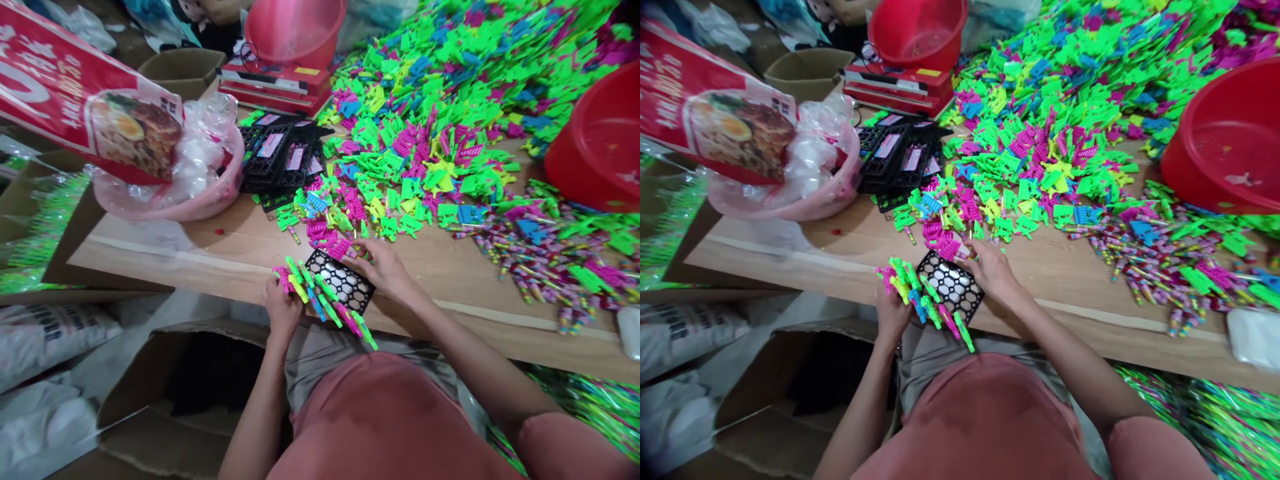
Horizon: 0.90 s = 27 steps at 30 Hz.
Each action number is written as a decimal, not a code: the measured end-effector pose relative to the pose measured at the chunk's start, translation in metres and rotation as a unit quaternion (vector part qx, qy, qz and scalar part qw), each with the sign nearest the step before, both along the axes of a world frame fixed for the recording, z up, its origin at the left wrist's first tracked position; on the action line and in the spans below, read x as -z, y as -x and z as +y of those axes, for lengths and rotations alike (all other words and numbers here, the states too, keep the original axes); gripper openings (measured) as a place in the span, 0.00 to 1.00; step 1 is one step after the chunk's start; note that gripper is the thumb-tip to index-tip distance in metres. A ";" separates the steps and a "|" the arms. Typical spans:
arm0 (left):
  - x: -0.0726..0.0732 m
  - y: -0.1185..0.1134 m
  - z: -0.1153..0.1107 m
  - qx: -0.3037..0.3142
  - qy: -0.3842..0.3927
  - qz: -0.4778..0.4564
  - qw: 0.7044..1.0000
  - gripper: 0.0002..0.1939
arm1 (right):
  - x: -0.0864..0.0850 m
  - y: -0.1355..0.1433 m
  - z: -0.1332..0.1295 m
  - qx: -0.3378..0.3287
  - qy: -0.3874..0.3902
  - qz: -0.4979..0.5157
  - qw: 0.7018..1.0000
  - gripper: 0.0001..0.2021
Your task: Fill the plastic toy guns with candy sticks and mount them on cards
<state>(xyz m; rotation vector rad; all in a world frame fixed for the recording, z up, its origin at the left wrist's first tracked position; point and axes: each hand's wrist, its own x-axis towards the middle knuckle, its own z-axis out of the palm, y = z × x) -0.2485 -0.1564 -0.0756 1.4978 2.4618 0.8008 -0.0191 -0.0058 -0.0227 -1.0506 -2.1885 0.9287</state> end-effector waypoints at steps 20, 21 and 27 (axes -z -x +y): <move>0.003 0.000 0.001 0.017 -0.038 -0.014 0.999 0.15 | 0.011 0.018 -0.044 -0.258 -0.004 -0.043 0.965 0.04; 0.004 0.001 0.001 0.015 -0.039 -0.013 0.999 0.15 | 0.011 0.019 -0.045 -0.264 -0.025 -0.058 0.962 0.04; 0.007 0.005 -0.002 0.013 -0.068 -0.029 0.997 0.15 | -0.003 0.019 -0.021 -0.295 -0.014 -0.107 0.949 0.05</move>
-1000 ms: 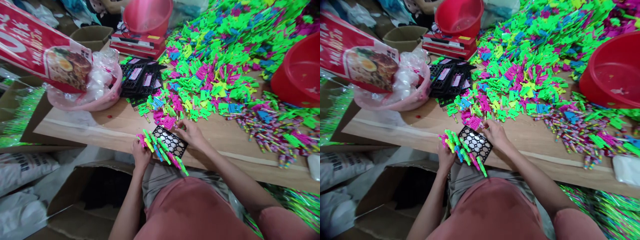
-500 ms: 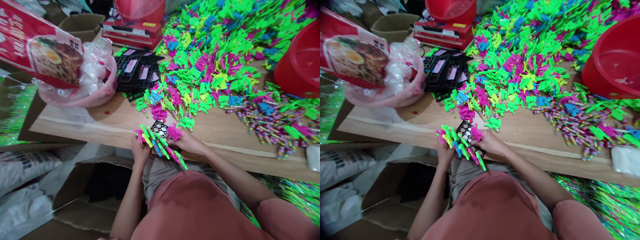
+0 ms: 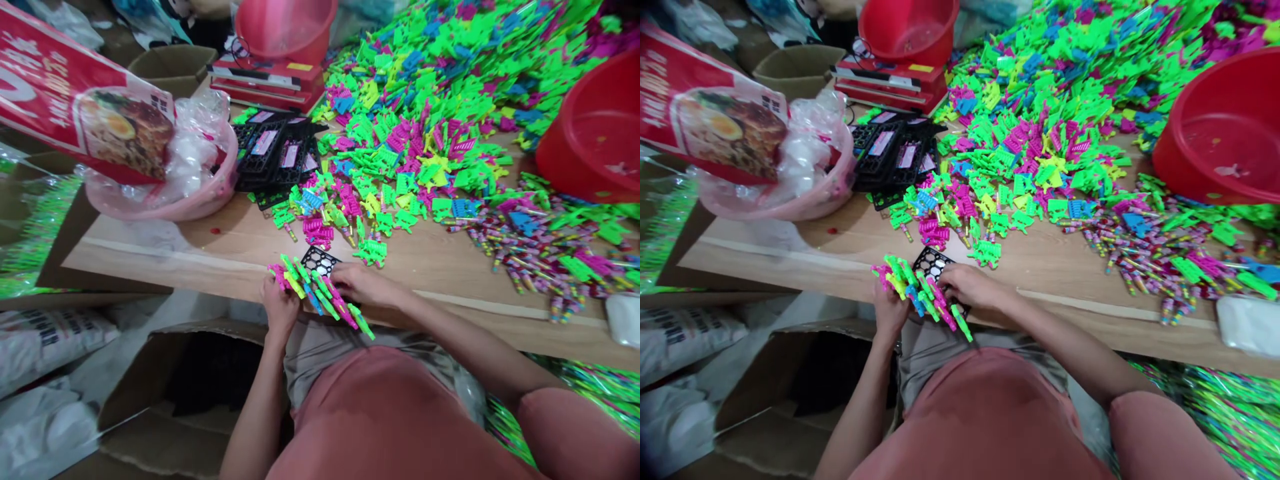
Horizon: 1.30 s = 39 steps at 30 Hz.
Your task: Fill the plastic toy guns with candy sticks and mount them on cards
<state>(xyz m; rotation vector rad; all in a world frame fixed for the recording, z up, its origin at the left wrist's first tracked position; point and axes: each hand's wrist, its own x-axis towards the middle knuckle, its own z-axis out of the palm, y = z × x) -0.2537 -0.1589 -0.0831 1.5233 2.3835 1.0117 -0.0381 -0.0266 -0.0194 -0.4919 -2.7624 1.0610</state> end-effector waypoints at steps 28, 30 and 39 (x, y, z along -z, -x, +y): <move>-0.004 -0.001 -0.002 -0.022 0.014 -0.061 0.998 0.19 | 0.000 -0.019 0.048 0.402 -0.099 -0.019 0.910 0.08; -0.003 -0.001 -0.002 -0.024 0.017 -0.063 0.998 0.19 | 0.003 -0.028 0.038 0.381 -0.051 0.024 0.923 0.08; -0.001 -0.001 -0.002 -0.029 0.023 -0.063 0.997 0.19 | -0.002 -0.041 0.011 0.381 0.030 0.117 0.916 0.08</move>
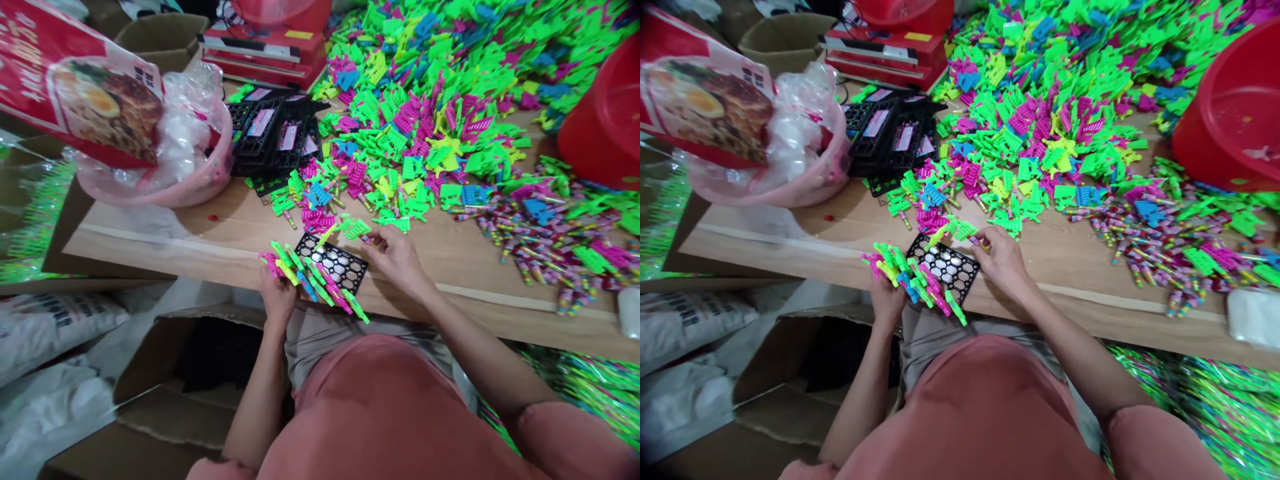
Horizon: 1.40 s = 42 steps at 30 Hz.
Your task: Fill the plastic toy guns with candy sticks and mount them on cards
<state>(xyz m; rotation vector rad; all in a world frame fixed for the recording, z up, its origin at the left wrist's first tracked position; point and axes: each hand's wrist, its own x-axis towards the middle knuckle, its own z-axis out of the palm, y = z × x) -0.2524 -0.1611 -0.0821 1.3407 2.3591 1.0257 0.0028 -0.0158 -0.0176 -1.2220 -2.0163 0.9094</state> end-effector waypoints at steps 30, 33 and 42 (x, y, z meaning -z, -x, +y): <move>-0.004 0.000 0.002 0.017 -0.014 0.007 1.000 0.21 | -0.003 0.028 0.018 -0.254 -0.076 -0.073 0.962 0.12; -0.005 0.001 0.002 0.013 -0.012 0.013 1.000 0.20 | 0.010 0.033 0.032 -0.243 -0.109 -0.150 0.952 0.11; -0.004 0.000 0.000 0.012 -0.001 0.004 1.000 0.21 | 0.001 -0.010 0.000 -0.200 0.020 -0.041 0.979 0.06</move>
